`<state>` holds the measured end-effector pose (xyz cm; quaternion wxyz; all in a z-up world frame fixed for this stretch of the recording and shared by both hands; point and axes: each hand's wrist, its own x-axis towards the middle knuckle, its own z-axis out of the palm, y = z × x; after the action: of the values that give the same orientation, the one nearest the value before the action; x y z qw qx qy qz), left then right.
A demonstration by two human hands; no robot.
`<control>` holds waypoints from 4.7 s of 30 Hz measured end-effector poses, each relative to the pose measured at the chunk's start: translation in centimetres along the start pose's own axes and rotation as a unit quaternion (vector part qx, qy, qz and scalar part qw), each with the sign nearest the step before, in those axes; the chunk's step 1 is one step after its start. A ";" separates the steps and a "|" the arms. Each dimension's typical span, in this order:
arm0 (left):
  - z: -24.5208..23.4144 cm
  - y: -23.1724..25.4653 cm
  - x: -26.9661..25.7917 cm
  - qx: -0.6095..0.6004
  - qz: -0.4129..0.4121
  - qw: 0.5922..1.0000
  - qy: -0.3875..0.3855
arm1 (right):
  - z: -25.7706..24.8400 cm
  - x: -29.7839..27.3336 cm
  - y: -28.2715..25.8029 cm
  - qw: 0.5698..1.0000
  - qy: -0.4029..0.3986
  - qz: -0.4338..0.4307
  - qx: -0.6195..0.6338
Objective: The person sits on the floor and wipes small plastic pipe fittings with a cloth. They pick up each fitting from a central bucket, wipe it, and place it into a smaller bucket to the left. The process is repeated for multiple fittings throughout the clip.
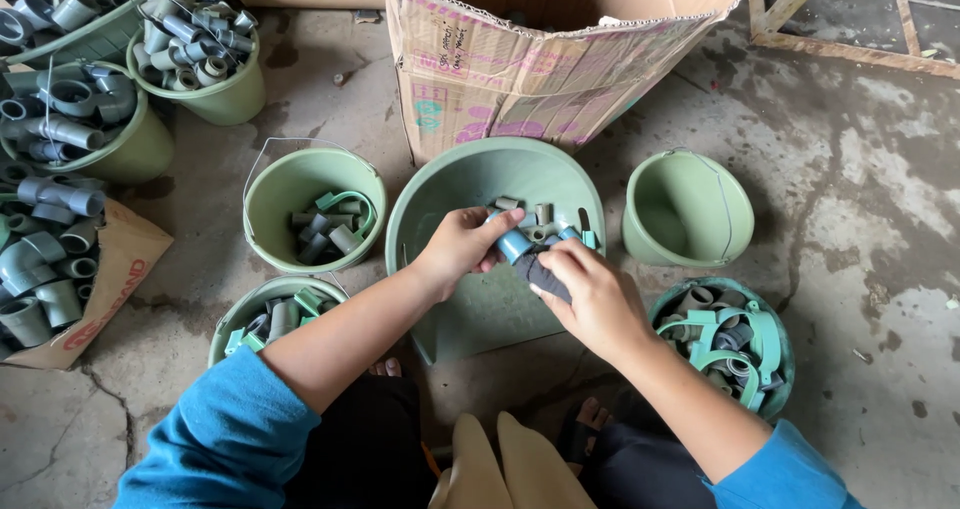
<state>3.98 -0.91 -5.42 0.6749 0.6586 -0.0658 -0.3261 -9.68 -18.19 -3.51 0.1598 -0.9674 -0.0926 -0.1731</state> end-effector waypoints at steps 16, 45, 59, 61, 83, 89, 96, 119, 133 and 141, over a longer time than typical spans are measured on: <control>0.0 2.9 -3.9 0.452 0.277 0.845 -0.061 | -4.3 0.4 -0.1 0.987 -0.016 0.091 0.131; 0.3 4.5 -5.7 0.337 0.544 0.746 -0.187 | -2.4 -1.0 1.9 0.831 -0.070 0.294 0.466; 1.3 3.7 -5.0 -0.052 -0.102 0.971 -0.211 | -3.7 -0.4 2.0 0.972 0.091 -0.103 0.190; 1.4 3.4 -4.7 -0.104 -0.125 0.961 -0.222 | -3.9 -0.6 2.9 0.964 0.110 -0.113 0.213; 5.5 -0.7 -5.5 0.254 0.495 0.829 -0.060 | -1.2 4.1 -1.5 0.537 0.223 0.489 0.650; 3.8 -1.3 -2.8 0.291 0.521 0.802 0.018 | 0.0 5.1 -5.4 0.527 0.182 0.471 0.684; 3.5 -1.3 -3.0 0.272 0.350 0.896 0.017 | 3.0 4.4 -2.9 0.685 0.182 0.459 0.536; -28.2 -17.3 5.3 0.462 -0.115 0.845 0.246 | 24.1 20.4 -7.5 0.823 -0.208 0.378 0.370; -28.3 -22.4 15.4 0.280 -0.175 0.894 0.303 | 28.7 22.1 -4.2 0.829 -0.286 0.419 0.234; -28.9 -23.0 15.1 0.290 -0.133 0.908 0.270 | 23.2 20.2 -5.4 0.780 -0.221 0.429 0.399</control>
<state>22.56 17.39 -35.60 0.3964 0.8909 0.1157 -0.1891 14.82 -2.71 -15.30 0.5642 -0.7687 0.2387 0.1840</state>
